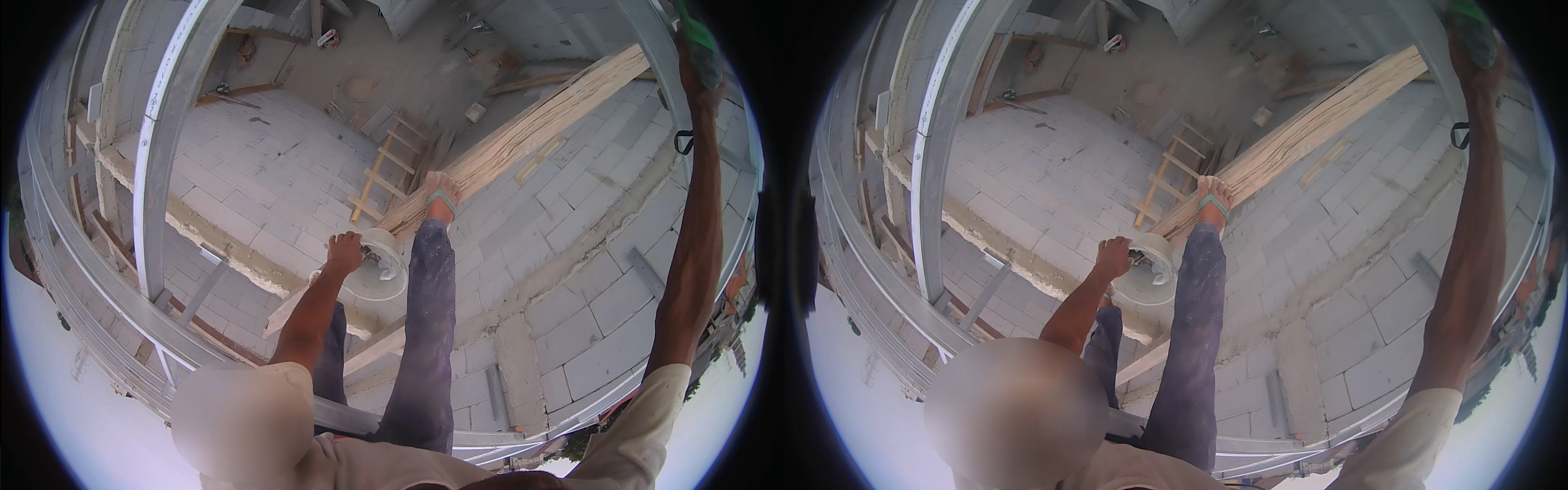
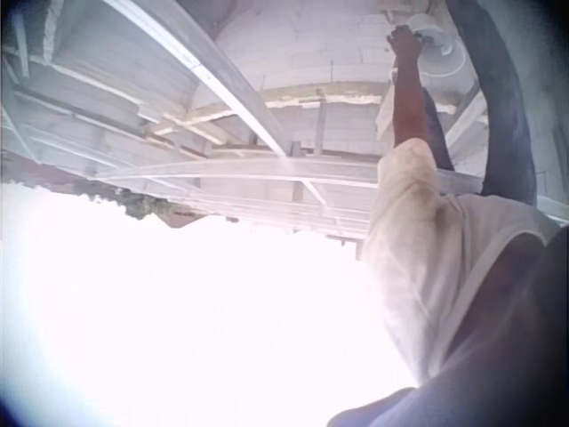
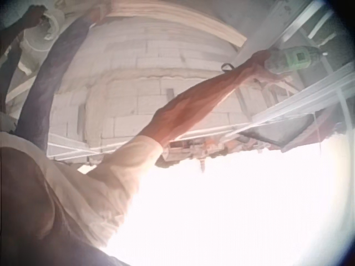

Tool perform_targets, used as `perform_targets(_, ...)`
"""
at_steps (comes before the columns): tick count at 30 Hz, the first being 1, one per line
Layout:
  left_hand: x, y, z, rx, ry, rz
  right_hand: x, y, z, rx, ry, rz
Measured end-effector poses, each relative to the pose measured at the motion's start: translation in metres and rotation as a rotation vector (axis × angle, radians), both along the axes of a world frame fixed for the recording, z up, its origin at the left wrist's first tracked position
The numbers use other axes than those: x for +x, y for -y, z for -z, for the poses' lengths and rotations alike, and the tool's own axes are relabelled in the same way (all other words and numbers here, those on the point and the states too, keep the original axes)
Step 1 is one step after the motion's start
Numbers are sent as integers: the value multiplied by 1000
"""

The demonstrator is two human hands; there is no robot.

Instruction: The person assembles a metal frame structure on a rooftop by positioning metal bars and securing them with a cordless drill. They retrieve screws from a bucket and fasten the bars to form a grid-like framework.

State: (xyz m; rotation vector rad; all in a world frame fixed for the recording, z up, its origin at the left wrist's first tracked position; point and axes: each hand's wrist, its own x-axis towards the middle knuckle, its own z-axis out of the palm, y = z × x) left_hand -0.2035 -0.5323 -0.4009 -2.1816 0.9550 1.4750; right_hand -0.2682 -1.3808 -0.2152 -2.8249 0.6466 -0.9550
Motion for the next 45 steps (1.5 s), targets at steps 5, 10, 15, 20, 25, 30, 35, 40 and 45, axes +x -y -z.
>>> perform_targets(5, -10, -1, 6, -75, 61, 94, 1, -28, -37, 41, 64, -103)
perform_targets(10, -20, -34, -51, -48, -402, -336, 18, -74, -45, -3, 67, 30)
perform_targets(15, -16, 36, -135, -297, -283, -584, 25, -104, -74, 69, -41, 200)
perform_targets(20, 42, 158, -196, -521, -521, -878, 52, -116, -75, 126, 64, 152)
perform_targets(25, 113, 315, -234, -507, -777, -1256, 38, -116, -88, 153, 72, 201)
perform_targets(30, 167, 448, -224, -715, -544, -1094, 40, -110, -81, 137, 122, 215)
perform_targets(35, 208, 565, -222, -854, -580, -1188, 46, -112, -85, 169, 154, 196)
perform_targets(40, 196, 641, -232, -943, -661, -1401, 37, -108, -82, 163, 160, 218)
perform_targets(45, 202, 673, -230, -850, -436, -1612, 37, -110, -84, 214, 118, 234)
